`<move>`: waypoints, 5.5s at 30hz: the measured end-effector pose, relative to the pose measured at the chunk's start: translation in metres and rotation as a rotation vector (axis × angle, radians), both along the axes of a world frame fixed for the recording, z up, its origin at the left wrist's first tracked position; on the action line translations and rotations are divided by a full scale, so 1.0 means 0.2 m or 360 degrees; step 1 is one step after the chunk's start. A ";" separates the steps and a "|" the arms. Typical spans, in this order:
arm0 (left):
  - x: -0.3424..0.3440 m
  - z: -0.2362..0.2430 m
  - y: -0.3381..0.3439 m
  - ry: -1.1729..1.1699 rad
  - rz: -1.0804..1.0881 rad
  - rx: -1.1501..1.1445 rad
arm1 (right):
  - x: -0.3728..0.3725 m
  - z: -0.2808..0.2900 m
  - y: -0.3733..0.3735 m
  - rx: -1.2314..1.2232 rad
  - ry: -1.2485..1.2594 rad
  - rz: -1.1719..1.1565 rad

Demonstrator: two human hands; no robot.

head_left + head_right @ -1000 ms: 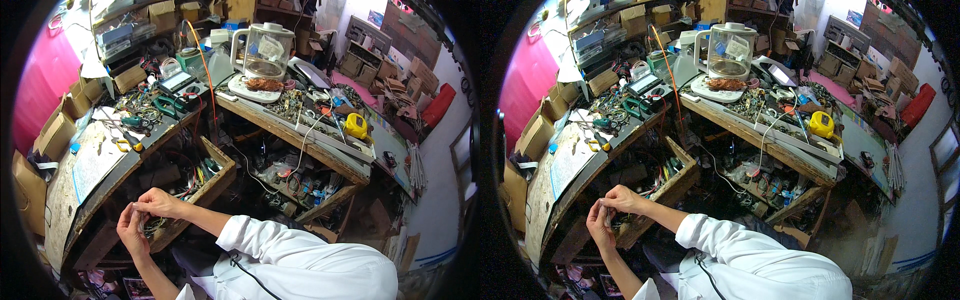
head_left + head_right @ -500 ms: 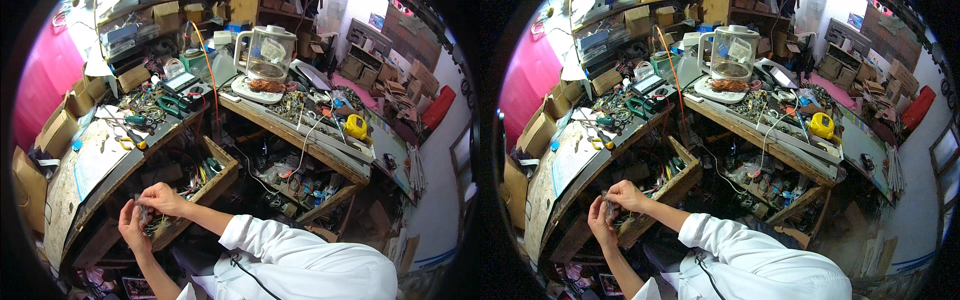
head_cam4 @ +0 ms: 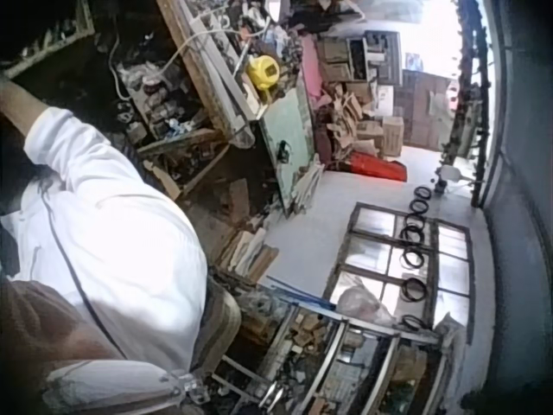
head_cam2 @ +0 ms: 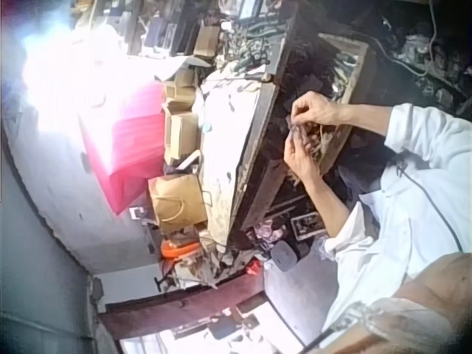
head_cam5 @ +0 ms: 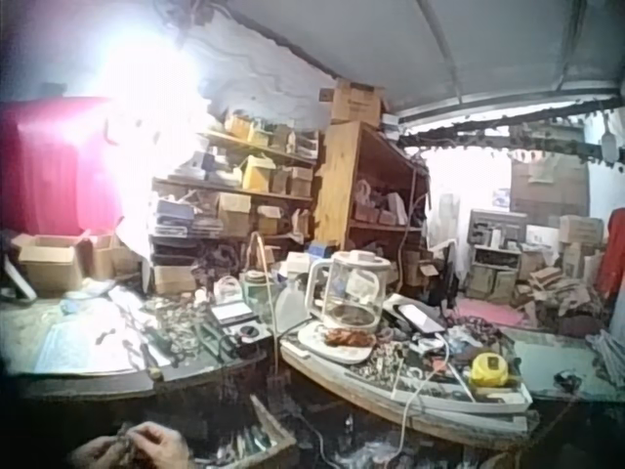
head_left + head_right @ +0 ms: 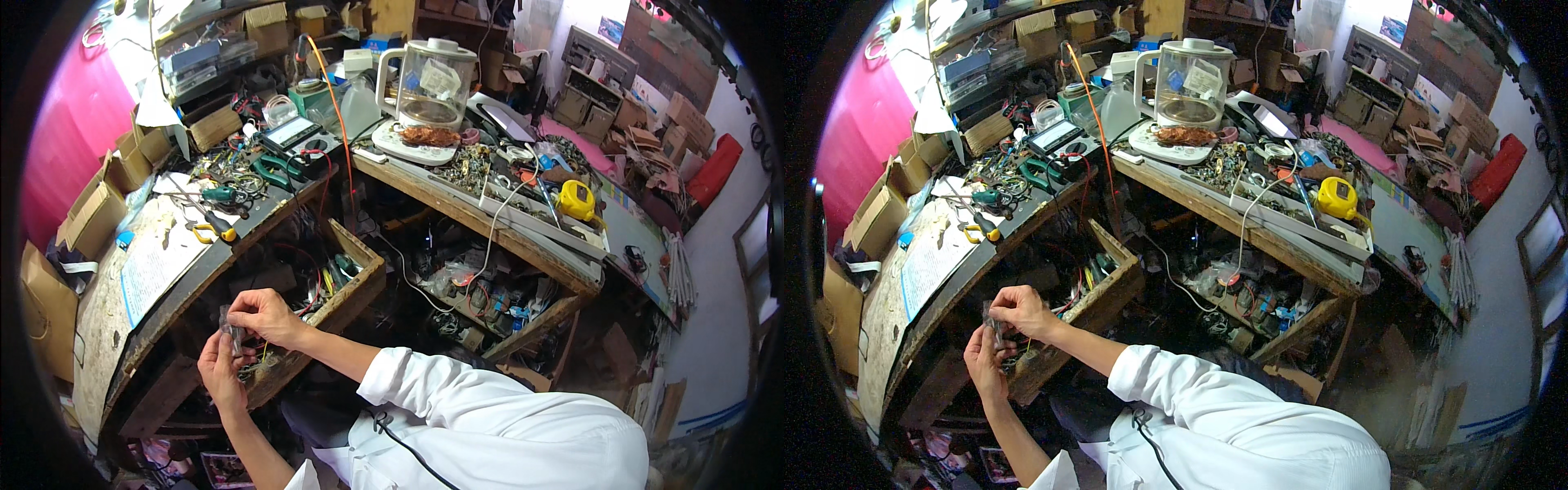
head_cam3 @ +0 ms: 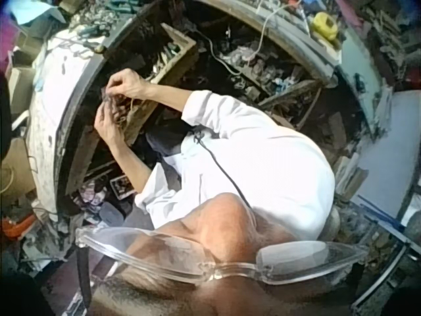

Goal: The person retrieves a small cylindrical component from a drawer, then uses pliers to strip the insulation from a short wire. The person continues to manipulate the wire ends with the pliers while seated at a cluttered workbench.

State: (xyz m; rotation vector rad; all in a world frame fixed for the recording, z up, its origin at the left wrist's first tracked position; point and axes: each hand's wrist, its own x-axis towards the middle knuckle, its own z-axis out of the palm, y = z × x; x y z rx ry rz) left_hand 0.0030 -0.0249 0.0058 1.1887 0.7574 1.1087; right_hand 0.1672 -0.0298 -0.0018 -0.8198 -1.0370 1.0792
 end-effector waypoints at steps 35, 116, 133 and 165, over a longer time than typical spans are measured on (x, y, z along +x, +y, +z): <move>-0.05 -0.07 0.01 0.0057 0.0075 0.0189 | 0.00 0.04 -0.02 0.0128 -0.0465 0.0241; 0.04 0.00 -0.04 0.0751 -0.0126 0.0285 | 2.31 1.21 -1.68 -0.0626 -0.1708 -0.2197; 0.06 -0.01 -0.05 0.0750 -0.0104 0.0386 | 2.55 0.97 -1.61 -0.1320 -0.2590 -0.1508; -0.03 0.01 -0.10 0.0669 0.0182 0.0378 | 0.99 1.51 -0.93 0.0429 -0.2587 -0.1009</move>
